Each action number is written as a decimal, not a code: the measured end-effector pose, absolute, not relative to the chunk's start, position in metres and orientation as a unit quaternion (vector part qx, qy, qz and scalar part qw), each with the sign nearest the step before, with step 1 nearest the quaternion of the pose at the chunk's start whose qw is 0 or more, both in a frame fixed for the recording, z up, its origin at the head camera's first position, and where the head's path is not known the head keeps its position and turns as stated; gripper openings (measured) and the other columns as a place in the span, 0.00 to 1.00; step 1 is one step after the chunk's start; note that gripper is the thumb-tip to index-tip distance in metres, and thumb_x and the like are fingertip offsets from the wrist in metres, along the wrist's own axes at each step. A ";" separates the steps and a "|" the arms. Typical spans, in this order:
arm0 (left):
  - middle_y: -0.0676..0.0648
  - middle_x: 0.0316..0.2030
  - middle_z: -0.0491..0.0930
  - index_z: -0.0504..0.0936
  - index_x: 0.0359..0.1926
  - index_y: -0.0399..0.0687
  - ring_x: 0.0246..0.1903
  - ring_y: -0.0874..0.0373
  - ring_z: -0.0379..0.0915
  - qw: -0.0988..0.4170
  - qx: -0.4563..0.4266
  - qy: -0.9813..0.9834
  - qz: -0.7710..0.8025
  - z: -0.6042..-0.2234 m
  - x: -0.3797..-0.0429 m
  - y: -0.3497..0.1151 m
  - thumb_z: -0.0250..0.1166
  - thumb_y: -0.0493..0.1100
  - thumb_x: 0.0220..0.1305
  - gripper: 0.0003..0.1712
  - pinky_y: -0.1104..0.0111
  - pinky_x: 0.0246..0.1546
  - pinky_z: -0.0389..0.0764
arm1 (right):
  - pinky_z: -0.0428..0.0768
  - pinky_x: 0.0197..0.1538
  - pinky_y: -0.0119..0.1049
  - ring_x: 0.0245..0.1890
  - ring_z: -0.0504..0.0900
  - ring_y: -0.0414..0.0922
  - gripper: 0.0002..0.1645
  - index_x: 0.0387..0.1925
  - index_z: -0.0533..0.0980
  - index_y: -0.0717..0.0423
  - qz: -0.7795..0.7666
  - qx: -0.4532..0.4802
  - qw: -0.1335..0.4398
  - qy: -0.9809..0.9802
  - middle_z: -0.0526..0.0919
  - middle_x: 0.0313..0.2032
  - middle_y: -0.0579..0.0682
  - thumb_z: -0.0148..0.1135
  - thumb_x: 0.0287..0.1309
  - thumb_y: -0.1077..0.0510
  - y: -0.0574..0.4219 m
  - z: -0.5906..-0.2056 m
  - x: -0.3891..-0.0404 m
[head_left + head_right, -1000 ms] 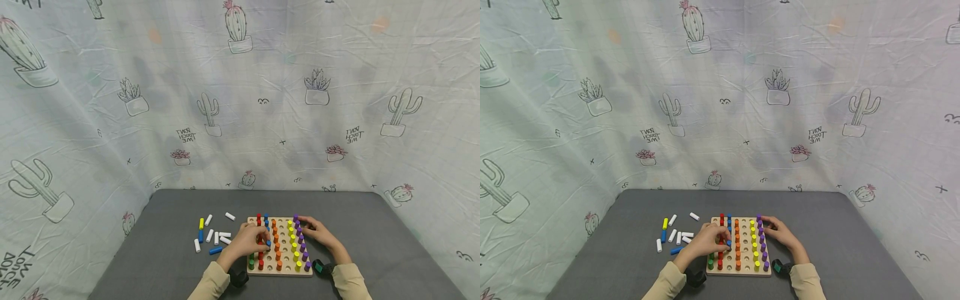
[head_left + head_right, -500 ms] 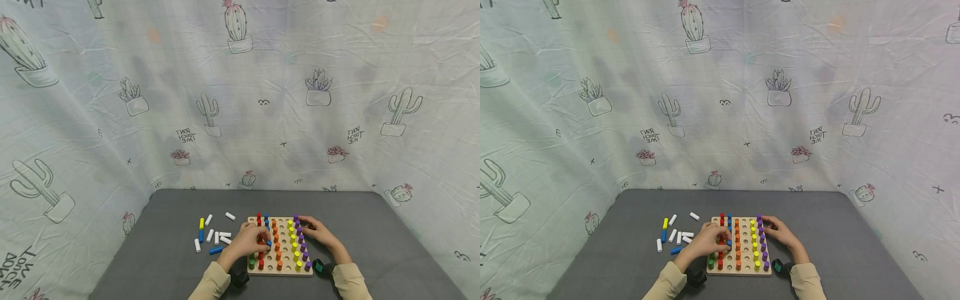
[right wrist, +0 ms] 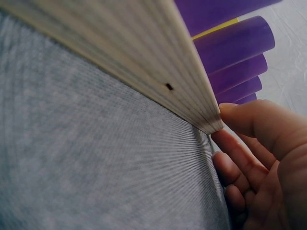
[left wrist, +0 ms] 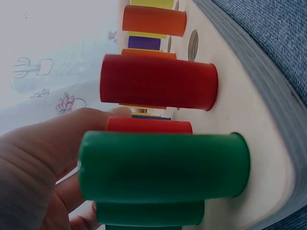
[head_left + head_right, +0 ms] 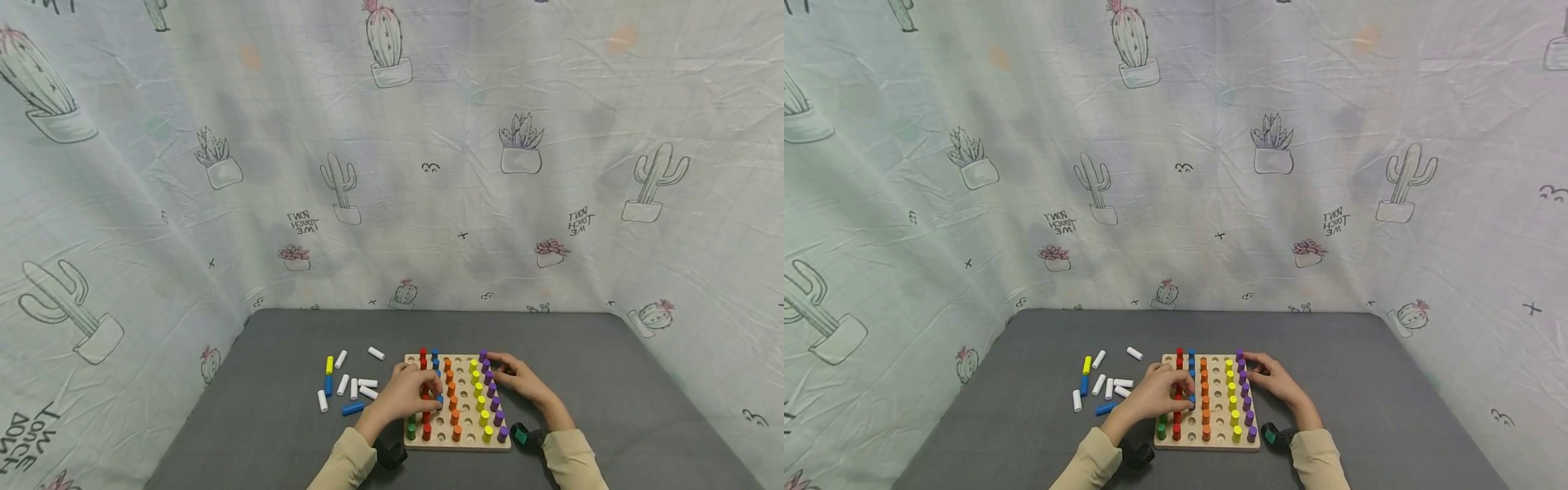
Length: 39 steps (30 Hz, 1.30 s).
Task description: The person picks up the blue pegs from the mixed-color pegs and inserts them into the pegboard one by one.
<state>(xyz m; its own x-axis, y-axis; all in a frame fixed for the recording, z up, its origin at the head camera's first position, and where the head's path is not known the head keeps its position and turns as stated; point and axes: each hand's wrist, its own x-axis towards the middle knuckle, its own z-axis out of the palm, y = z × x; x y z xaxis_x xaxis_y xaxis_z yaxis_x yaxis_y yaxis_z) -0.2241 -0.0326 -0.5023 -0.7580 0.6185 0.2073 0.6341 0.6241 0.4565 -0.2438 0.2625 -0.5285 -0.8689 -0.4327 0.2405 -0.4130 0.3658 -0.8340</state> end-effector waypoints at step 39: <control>0.57 0.32 0.79 0.78 0.33 0.58 0.33 0.53 0.69 0.052 -0.300 -0.895 -0.325 -0.493 -0.235 -0.068 0.67 0.50 0.56 0.06 0.51 0.52 0.56 | 0.70 0.32 0.29 0.33 0.71 0.34 0.25 0.58 0.65 0.74 -0.509 -0.271 -0.012 0.817 0.72 0.43 0.65 0.53 0.63 0.63 0.276 -0.557 -0.261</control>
